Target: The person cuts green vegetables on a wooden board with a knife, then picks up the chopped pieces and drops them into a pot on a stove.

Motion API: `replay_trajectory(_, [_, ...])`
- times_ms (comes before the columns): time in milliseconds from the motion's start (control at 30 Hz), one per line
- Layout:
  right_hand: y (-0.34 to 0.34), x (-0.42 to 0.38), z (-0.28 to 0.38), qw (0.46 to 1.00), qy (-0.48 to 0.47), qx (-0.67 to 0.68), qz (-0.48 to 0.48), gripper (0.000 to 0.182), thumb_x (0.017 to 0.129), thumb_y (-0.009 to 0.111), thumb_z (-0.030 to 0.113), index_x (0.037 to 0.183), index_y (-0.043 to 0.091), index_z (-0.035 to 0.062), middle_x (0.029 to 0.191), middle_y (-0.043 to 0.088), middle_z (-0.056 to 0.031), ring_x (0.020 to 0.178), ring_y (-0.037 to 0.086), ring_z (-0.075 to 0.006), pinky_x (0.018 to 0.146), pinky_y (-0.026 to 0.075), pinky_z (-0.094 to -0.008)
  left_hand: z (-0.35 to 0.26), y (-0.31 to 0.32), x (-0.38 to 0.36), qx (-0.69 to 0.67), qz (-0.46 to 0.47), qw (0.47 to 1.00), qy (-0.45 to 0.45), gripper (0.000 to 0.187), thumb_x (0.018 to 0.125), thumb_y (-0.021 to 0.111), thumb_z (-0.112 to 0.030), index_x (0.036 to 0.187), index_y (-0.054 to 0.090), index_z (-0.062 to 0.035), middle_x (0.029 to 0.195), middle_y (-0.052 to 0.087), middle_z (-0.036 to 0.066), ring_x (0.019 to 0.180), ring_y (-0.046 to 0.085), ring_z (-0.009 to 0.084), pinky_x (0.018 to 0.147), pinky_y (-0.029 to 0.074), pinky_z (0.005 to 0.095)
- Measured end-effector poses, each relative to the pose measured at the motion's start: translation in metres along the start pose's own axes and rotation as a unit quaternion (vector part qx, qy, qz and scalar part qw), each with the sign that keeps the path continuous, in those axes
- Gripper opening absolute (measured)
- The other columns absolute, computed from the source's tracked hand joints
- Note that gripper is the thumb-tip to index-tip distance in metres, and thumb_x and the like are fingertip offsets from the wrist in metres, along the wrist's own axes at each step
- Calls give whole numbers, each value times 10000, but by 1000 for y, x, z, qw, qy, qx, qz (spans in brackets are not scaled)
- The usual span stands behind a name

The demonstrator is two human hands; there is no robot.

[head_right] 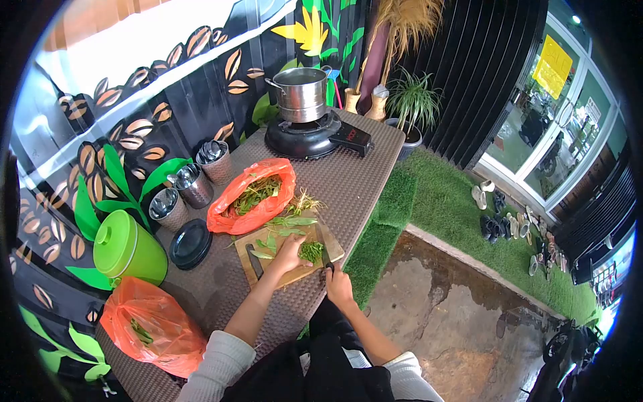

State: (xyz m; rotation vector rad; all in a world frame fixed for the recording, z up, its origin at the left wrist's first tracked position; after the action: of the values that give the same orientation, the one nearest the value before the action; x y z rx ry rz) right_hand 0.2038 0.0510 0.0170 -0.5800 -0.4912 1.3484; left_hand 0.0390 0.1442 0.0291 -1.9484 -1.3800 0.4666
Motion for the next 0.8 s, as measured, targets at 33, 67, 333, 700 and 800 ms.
replay_trajectory(33, [3, -1, 1, 1000, 0, 8, 5, 244, 915, 450, 199, 956, 480, -40, 734, 570, -333, 736, 564, -499, 628, 446, -551, 1, 3, 1, -19, 9, 1000, 0, 891, 458, 879, -221, 1229, 505, 20, 1153, 490, 205, 1096, 469, 360, 950, 386, 406])
replay_trajectory(67, [4, -2, 2, 1000, 1, 8, 6, 244, 915, 450, 199, 956, 480, -40, 734, 570, -333, 736, 564, -499, 628, 446, -551, 2, 6, 2, -38, 18, 999, 1, 833, 448, 880, -192, 1185, 551, 14, 1123, 512, 211, 1069, 489, 365, 945, 392, 394])
replay_trajectory(333, [18, -6, 2, 999, -23, -10, 28, 284, 922, 427, 227, 1050, 449, -26, 739, 579, -339, 699, 575, -503, 637, 471, -565, -29, -9, -13, -49, -67, 995, 57, 707, 497, 846, -143, 1151, 599, -42, 1091, 547, 202, 983, 538, 360, 869, 436, 405])
replay_trajectory(700, [18, -6, 10, 999, -28, 15, 31, 280, 917, 443, 215, 1017, 467, -46, 782, 574, -342, 749, 569, -503, 652, 458, -556, -21, 4, -28, 5, -103, 987, 121, 485, 665, 716, -22, 1132, 636, -125, 1067, 577, 159, 971, 564, 333, 827, 465, 381])
replay_trajectory(800, [16, -6, 17, 996, -84, 30, 14, 262, 914, 451, 217, 971, 493, -35, 844, 572, -338, 791, 563, -495, 671, 449, -540, -21, 0, -28, -67, -120, 986, 94, 445, 648, 694, 34, 1069, 668, -106, 1028, 601, 155, 937, 586, 329, 814, 475, 367])
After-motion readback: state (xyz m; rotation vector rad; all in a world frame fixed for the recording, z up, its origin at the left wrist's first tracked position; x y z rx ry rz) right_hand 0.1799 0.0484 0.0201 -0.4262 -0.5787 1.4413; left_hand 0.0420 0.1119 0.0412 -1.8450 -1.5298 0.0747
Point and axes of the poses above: each hand's wrist, its own x-axis towards the middle knuckle, its own y-axis out of the palm, z = x × y, the point moved 6 cm from there along x, towards the middle knuckle
